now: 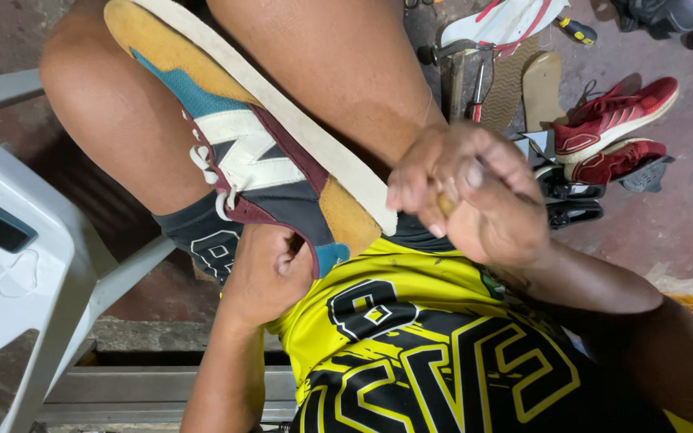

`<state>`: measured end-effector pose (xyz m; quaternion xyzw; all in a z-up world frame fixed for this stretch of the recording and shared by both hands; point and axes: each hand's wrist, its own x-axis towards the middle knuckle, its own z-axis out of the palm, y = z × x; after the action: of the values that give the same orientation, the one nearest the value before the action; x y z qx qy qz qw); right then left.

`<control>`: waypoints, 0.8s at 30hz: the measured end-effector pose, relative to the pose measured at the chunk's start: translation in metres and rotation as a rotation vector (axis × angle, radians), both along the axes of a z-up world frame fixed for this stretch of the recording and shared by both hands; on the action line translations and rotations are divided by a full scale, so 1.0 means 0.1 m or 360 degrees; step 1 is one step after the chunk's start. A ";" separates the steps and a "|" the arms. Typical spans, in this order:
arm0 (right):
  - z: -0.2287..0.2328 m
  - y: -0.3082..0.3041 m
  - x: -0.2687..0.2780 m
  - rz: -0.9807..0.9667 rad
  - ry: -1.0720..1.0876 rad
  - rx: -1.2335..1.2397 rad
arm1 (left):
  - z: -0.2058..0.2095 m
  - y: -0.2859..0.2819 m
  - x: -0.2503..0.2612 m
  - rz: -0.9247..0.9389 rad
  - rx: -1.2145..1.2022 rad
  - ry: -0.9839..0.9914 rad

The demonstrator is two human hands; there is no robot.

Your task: The person sits on the floor and repairs a sneaker by hand, using a needle and thread to stitch the sole to the upper. They repeatedly push the needle through the shoe material and pull the thread tight to secure the bond.

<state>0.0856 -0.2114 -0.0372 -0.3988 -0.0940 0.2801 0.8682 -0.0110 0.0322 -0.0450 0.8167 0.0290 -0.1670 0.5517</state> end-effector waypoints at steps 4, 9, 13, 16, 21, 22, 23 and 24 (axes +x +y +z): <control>-0.05 0.20 0.08 0.0010 0.0314 0.0103 | -0.08 -0.04 -0.01 -0.0052 -0.0008 0.0131; -0.03 0.38 0.16 0.0084 0.0412 -0.0124 | -0.31 -0.07 -0.08 0.0100 -0.0045 -0.0040; 0.03 0.43 0.17 0.0111 0.0493 -0.0197 | -0.42 -0.17 -0.14 0.0296 -0.0160 -0.0327; 0.03 0.42 0.16 0.0086 0.0486 -0.0228 | -0.49 -0.23 -0.20 0.0458 -0.0301 -0.0267; 0.00 0.38 0.12 0.0063 0.0430 -0.0225 | -0.52 -0.23 -0.31 0.0586 -0.0507 -0.0142; 0.00 0.37 0.11 0.0082 0.0417 -0.0236 | -0.51 -0.22 -0.34 0.0674 -0.0691 -0.0047; 0.00 0.36 0.09 0.0100 0.0404 -0.0247 | -0.49 -0.20 -0.35 0.0762 -0.0873 0.0050; 0.01 0.35 0.08 0.0148 0.0412 -0.0257 | -0.47 -0.14 -0.35 0.0642 -0.0535 -0.0170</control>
<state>0.0938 -0.1768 -0.0367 -0.4229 0.0233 0.3756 0.8243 -0.0463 0.0182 -0.0922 0.6990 0.1339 -0.0129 0.7024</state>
